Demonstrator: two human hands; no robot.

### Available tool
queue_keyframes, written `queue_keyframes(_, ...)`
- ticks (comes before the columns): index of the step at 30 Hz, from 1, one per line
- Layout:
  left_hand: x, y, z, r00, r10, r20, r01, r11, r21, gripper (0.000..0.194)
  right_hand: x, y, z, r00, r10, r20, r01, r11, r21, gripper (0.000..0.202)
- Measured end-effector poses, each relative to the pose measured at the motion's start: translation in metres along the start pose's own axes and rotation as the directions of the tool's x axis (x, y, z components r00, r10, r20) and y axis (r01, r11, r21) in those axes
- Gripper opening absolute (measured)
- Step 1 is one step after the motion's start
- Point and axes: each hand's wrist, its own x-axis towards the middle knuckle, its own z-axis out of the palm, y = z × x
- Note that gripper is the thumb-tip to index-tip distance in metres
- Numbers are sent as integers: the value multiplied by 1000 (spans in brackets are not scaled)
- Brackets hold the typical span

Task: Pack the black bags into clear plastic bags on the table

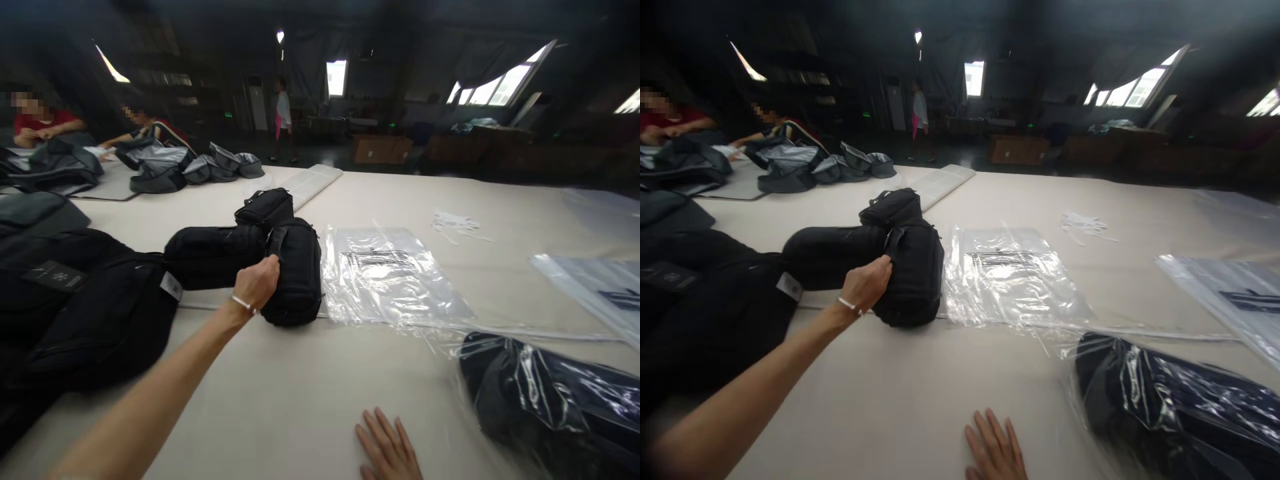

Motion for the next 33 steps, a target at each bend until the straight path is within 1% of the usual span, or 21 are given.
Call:
queue_keyframes(2,-64,-5,-13,998,70,-1,-70,997,17,41,6,1,-15,996,72,44,-78,984,157,47)
queue_keyframes(4,-129,-9,-29,981,195,21,-195,981,-14,39,13,0,-33,958,266,108,-287,892,348,42)
queue_keyframes(5,-161,-10,-39,955,296,18,-295,954,-56,35,18,0,-44,905,390,170,-424,793,437,39)
queue_keyframes(6,-190,-9,-48,912,410,2,-407,907,-109,31,23,0,-56,822,514,246,-561,653,508,39)
queue_keyframes(7,-218,-8,-58,859,511,-26,-508,846,-163,29,30,1,-68,709,612,350,-685,481,547,43)
queue_keyframes(8,-243,-6,-67,809,585,-55,-582,784,-215,30,37,2,-80,602,669,437,-758,307,575,48)
queue_keyframes(9,-264,-3,-76,776,628,-66,-621,740,-261,32,45,3,-91,537,684,494,-770,158,618,51)
queue_keyframes(10,-283,0,-83,770,636,-55,-620,724,-303,34,53,4,-102,510,677,532,-747,42,663,52)
queue_keyframes(12,-311,8,-95,798,603,-3,-555,731,-397,34,65,4,-119,517,635,574,-689,-89,719,51)
queue_keyframes(15,-336,18,-104,850,525,49,-432,747,-506,32,76,-3,-137,574,518,634,-675,-138,724,49)
queue_keyframes(17,-345,23,-107,873,480,88,-363,758,-542,30,76,-13,-147,592,391,705,-708,-167,686,50)
queue_keyframes(20,-345,25,-113,882,398,254,-192,793,-578,22,74,-26,-159,554,213,805,-800,-133,586,51)
queue_keyframes(22,-337,28,-116,859,329,393,-46,813,-581,25,74,-31,-166,527,177,831,-841,-34,540,48)
queue_keyframes(24,-324,33,-116,820,310,481,20,825,-565,28,80,-34,-173,511,162,844,-859,77,506,43)
queue_keyframes(25,-317,37,-114,801,321,505,18,831,-556,26,86,-36,-178,518,145,843,-854,137,501,39)
queue_keyframes(26,-311,42,-111,786,340,516,1,834,-552,23,94,-38,-182,550,123,826,-828,205,521,35)
queue_keyframes(27,-307,46,-108,774,367,515,-23,830,-557,21,104,-42,-188,608,81,790,-775,278,568,32)
queue_keyframes(29,-301,52,-102,760,412,503,-51,808,-586,28,126,-52,-197,737,-90,669,-579,426,695,38)
queue_keyframes(30,-301,53,-100,755,428,497,-54,795,-604,32,138,-58,-200,764,-211,610,-456,493,741,47)
queue_keyframes(31,-302,52,-98,751,438,494,-52,785,-618,34,148,-65,-202,746,-339,573,-335,553,763,55)
queue_keyframes(33,-305,46,-95,753,433,496,-34,778,-627,32,164,-74,-202,644,-519,562,-118,658,744,57)
